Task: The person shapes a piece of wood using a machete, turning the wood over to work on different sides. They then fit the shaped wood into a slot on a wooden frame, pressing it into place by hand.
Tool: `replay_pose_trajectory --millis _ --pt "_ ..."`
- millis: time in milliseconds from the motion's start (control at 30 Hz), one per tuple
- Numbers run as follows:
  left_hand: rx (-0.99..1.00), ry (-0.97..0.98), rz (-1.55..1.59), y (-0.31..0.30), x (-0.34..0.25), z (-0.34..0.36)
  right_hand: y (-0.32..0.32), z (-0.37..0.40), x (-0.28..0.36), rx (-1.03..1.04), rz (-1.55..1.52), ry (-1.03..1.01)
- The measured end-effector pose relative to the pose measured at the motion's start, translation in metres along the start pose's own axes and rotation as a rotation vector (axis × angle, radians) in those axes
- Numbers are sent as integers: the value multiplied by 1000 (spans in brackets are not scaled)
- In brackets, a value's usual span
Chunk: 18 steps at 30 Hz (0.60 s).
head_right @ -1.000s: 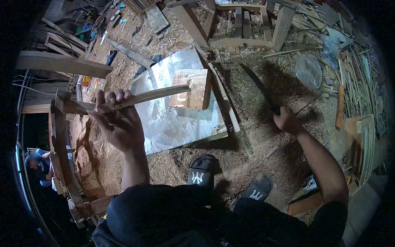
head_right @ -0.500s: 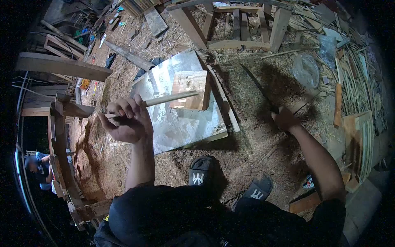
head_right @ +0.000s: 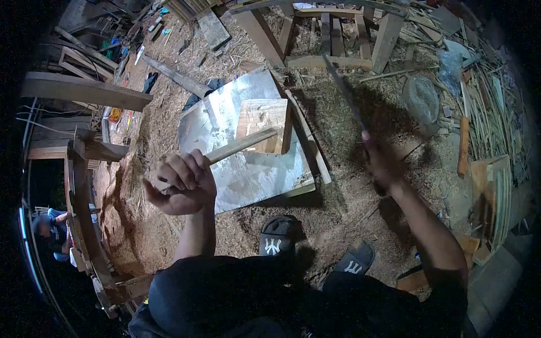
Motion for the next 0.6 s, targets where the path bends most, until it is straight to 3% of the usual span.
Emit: replay_pose_trajectory --millis 67,100,167,367,467,600 --pt "-7 7 2 0 1 2 6 13 54 115 -248 416" --pt "-12 14 3 0 1 3 12 15 65 114 -243 416" --pt "-14 23 8 0 2 2 25 17 92 171 -284 217" --pt "35 143 -84 3 3 9 70 25 116 212 -198 -42" --pt "68 142 -187 3 -1 16 69 24 128 217 -142 -64" --pt "-142 -10 -270 9 -3 20 66 22 133 246 -108 -63"
Point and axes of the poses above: each hand's wrist, its own z-axis away from the middle knuckle, its own y-axis out of the palm, x = y × z, the point moved 5 cm from there along -z, towards the middle knuckle, and after that the axes turned 1 degree about y, right-handed, at the moved point
